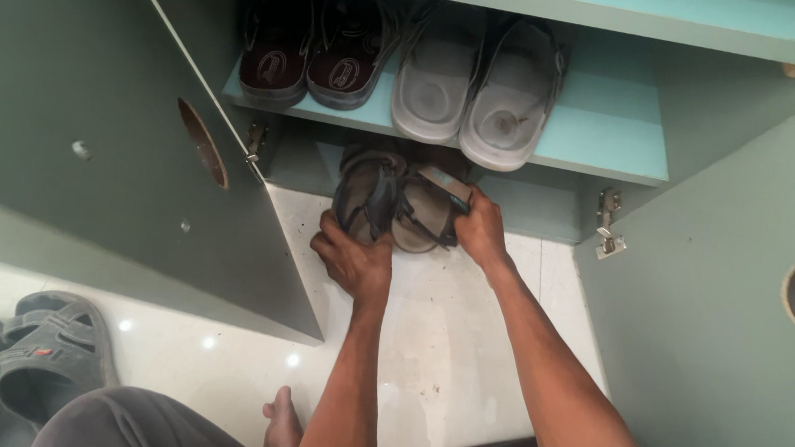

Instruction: The person sits on the floor and organizes multiple pairs of shoes into a light green shoe cabinet. They pick up various sandals and shoes from the floor, place them on shelves inside the cabinet, and adjust their positions to fit neatly.

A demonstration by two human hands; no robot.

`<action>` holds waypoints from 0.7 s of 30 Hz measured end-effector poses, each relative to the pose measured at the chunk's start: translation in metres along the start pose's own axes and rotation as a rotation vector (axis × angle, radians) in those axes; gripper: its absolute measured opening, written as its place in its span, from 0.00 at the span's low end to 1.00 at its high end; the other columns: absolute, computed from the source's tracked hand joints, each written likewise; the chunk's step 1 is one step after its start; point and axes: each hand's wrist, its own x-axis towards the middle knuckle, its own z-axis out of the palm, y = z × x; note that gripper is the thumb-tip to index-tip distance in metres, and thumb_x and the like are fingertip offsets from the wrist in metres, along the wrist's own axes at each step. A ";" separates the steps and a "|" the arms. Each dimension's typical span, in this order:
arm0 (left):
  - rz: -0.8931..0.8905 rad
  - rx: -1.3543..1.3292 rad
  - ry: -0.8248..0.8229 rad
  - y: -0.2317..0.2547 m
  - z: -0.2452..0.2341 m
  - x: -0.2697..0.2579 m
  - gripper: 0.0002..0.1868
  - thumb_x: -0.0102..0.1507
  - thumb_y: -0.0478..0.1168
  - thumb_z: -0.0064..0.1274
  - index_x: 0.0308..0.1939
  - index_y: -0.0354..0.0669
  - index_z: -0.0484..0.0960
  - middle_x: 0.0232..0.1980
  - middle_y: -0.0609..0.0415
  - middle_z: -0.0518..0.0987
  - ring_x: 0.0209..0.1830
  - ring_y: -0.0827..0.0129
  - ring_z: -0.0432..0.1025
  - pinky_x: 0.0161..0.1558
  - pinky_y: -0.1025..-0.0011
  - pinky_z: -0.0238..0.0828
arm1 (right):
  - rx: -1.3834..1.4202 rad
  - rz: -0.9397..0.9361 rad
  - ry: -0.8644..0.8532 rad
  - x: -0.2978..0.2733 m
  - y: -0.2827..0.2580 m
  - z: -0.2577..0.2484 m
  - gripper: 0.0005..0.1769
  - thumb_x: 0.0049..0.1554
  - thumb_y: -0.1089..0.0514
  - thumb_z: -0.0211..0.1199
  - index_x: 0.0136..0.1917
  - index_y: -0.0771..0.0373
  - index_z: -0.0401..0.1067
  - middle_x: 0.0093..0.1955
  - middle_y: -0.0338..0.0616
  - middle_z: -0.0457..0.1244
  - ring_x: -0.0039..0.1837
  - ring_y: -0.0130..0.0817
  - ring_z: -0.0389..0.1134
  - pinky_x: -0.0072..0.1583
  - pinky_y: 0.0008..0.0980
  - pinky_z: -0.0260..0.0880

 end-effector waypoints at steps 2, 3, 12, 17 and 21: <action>-0.001 -0.013 0.029 0.000 0.008 0.013 0.53 0.46 0.37 0.70 0.71 0.43 0.56 0.57 0.38 0.61 0.60 0.39 0.65 0.60 0.46 0.67 | -0.022 0.024 -0.009 0.016 -0.002 0.008 0.29 0.48 0.72 0.50 0.64 0.67 0.70 0.53 0.65 0.70 0.59 0.61 0.70 0.60 0.51 0.69; -0.005 -0.025 0.040 0.000 0.011 0.018 0.53 0.45 0.37 0.70 0.71 0.43 0.56 0.57 0.39 0.61 0.60 0.39 0.65 0.60 0.46 0.67 | -0.027 0.034 -0.023 0.021 -0.002 0.012 0.29 0.49 0.72 0.50 0.64 0.67 0.70 0.53 0.64 0.69 0.60 0.61 0.70 0.60 0.51 0.68; -0.003 0.001 0.231 -0.013 0.047 0.076 0.55 0.46 0.37 0.70 0.74 0.44 0.57 0.58 0.41 0.61 0.60 0.43 0.64 0.59 0.45 0.66 | -0.103 -0.038 -0.086 0.050 -0.006 0.034 0.32 0.49 0.72 0.51 0.68 0.67 0.68 0.57 0.65 0.68 0.63 0.61 0.68 0.63 0.49 0.67; 0.084 0.067 0.272 -0.021 0.061 0.101 0.56 0.46 0.36 0.69 0.76 0.47 0.58 0.58 0.45 0.63 0.63 0.46 0.64 0.64 0.45 0.62 | -0.050 0.018 -0.087 0.056 -0.009 0.056 0.32 0.49 0.72 0.51 0.69 0.67 0.66 0.57 0.66 0.67 0.61 0.60 0.69 0.61 0.48 0.69; 0.106 0.117 0.317 -0.027 0.072 0.115 0.55 0.48 0.34 0.68 0.77 0.48 0.58 0.59 0.46 0.63 0.64 0.49 0.63 0.68 0.45 0.58 | -0.064 -0.010 -0.062 0.069 0.001 0.072 0.25 0.50 0.70 0.53 0.62 0.69 0.70 0.55 0.65 0.68 0.60 0.61 0.69 0.60 0.49 0.69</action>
